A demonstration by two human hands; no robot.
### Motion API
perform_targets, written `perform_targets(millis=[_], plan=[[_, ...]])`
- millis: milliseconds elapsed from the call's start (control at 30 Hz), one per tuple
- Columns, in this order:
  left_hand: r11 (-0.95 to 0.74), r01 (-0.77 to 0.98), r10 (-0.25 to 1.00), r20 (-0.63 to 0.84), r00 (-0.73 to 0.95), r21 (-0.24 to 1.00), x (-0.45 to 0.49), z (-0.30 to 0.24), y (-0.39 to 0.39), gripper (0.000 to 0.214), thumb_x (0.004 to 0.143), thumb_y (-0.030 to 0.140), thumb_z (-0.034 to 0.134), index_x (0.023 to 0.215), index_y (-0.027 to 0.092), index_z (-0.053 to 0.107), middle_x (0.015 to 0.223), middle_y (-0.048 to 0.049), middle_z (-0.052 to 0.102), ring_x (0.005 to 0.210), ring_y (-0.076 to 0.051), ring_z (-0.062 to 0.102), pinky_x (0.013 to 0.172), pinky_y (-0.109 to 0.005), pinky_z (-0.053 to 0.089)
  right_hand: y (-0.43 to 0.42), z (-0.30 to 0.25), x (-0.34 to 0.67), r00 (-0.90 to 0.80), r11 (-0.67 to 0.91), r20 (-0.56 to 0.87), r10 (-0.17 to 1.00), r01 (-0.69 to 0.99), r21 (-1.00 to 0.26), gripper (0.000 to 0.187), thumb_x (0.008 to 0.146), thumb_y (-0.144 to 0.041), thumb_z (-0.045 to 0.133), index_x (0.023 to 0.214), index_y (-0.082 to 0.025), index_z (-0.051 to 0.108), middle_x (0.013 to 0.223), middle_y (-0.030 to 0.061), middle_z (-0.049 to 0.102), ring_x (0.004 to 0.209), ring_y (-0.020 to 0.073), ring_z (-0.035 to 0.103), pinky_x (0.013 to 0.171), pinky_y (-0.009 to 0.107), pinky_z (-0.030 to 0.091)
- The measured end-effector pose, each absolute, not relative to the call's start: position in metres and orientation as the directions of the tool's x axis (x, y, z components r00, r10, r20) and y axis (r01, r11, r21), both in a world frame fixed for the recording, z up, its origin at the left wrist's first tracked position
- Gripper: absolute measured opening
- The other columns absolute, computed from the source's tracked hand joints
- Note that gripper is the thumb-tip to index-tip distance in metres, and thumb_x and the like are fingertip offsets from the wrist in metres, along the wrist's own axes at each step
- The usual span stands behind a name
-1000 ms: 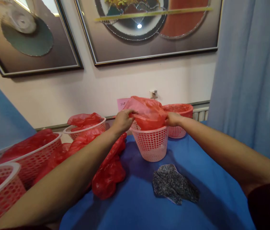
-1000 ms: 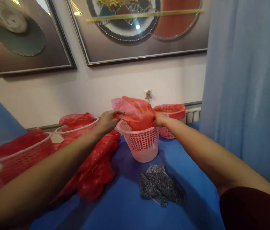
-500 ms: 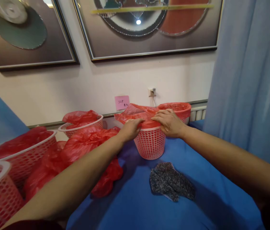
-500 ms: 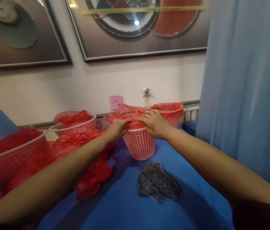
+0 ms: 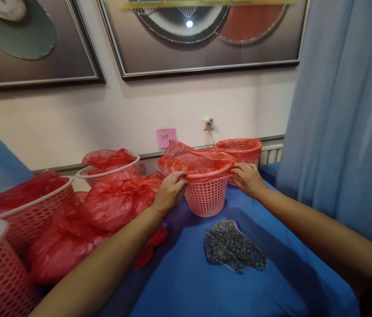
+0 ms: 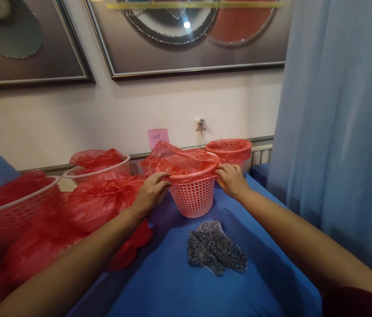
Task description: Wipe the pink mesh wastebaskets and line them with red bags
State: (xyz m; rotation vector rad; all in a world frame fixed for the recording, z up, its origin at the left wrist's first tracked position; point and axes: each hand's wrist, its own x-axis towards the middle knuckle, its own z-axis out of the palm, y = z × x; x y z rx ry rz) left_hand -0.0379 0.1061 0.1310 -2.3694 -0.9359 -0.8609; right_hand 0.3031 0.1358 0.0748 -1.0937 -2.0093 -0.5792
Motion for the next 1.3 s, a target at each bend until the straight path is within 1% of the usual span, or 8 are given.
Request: perform_targets(millis=[133,333,467,600,800,900,1067,1300], plan=[[-0.658,0.728,0.422,0.707,0.567,-0.191,-0.043,0.123,0.112,0.017,0.095,0.021,0.057,0.088,0.018,0.073,0.134,-0.0160,0.064,0.124,-0.033,0.060,0.103,-0.055,0.053,0.130,0.070,0.299,-0.339,0.578,0.799,0.496,0.816,-0.012,0.032,0.095,-0.029,0.058,0.122,-0.014,0.065,0.131,0.0182,0.064,0.116,0.0315,0.061,0.096,0.047,0.045],[-0.634,0.743,0.432,0.699,0.569,-0.213,-0.035,0.117,0.111,0.013,0.093,0.016,0.059,0.087,0.017,0.071,0.138,-0.0167,0.060,0.128,-0.034,0.056,0.107,-0.056,0.051,0.102,0.107,0.248,-0.408,0.709,0.848,0.338,0.703,0.056,0.034,0.095,-0.016,0.049,0.125,-0.017,0.065,0.129,0.0144,0.064,0.117,0.0283,0.059,0.097,0.044,0.046],[-0.613,0.771,0.442,0.733,0.517,-0.175,-0.023,0.111,0.099,0.011,0.093,0.016,0.059,0.088,0.016,0.069,0.140,-0.0190,0.058,0.132,-0.035,0.053,0.110,-0.056,0.048,0.097,0.122,0.199,-0.479,0.698,0.719,0.503,0.716,-0.012,0.046,0.090,-0.010,0.048,0.135,-0.014,0.059,0.129,0.0155,0.066,0.118,0.0287,0.059,0.098,0.044,0.043],[-0.635,0.766,0.450,0.758,0.472,-0.100,-0.021,0.114,0.081,0.013,0.095,0.020,0.058,0.105,0.017,0.067,0.139,-0.0178,0.059,0.130,-0.032,0.056,0.109,-0.053,0.051,0.114,0.126,0.193,-0.358,0.607,0.651,0.669,0.770,-0.200,0.033,0.081,-0.006,0.051,0.106,-0.016,0.070,0.097,0.0105,0.074,0.091,0.0250,0.064,0.088,0.039,0.043],[-0.606,0.785,0.350,0.841,0.412,-0.132,-0.034,0.134,0.056,0.044,0.092,0.014,0.059,0.135,0.017,0.057,0.140,-0.0173,0.060,0.126,-0.030,0.059,0.107,-0.049,0.050,0.134,0.131,0.245,-0.332,0.714,0.749,0.574,0.651,-0.259,0.027,0.071,-0.002,0.046,0.080,-0.020,0.064,0.076,0.0036,0.068,0.075,0.0198,0.060,0.077,0.032,0.042],[-0.485,0.846,0.300,0.867,0.398,-0.220,-0.039,0.142,0.048,0.041,0.088,0.010,0.061,0.128,0.019,0.064,0.144,-0.0165,0.059,0.130,-0.034,0.055,0.108,-0.054,0.046,0.134,0.122,0.261,-0.335,0.752,0.768,0.547,0.600,-0.274,0.024,0.069,-0.002,0.044,0.073,-0.021,0.059,0.071,0.0024,0.064,0.071,0.0188,0.058,0.071,0.030,0.041],[-0.435,0.839,0.244,0.854,0.460,-0.327,-0.045,0.145,0.042,0.009,0.089,0.014,0.064,0.091,0.021,0.069,0.136,-0.0123,0.067,0.135,-0.035,0.050,0.108,-0.054,0.040,0.133,0.100,0.265,-0.338,0.769,0.772,0.539,0.571,-0.287,0.021,0.072,-0.003,0.046,0.071,-0.021,0.058,0.073,0.0039,0.065,0.074,0.0196,0.058,0.075,0.031,0.041],[-0.440,0.851,0.461,0.742,0.487,-0.286,-0.077,0.116,0.049,0.009,0.090,0.015,0.057,0.092,0.017,0.065,0.112,-0.0139,0.073,0.101,-0.028,0.068,0.091,-0.046,0.050,0.142,0.096,0.272,-0.355,0.795,0.771,0.528,0.525,-0.303,0.022,0.070,-0.002,0.046,0.067,-0.021,0.056,0.069,0.0016,0.061,0.069,0.0178,0.054,0.070,0.029,0.039]])
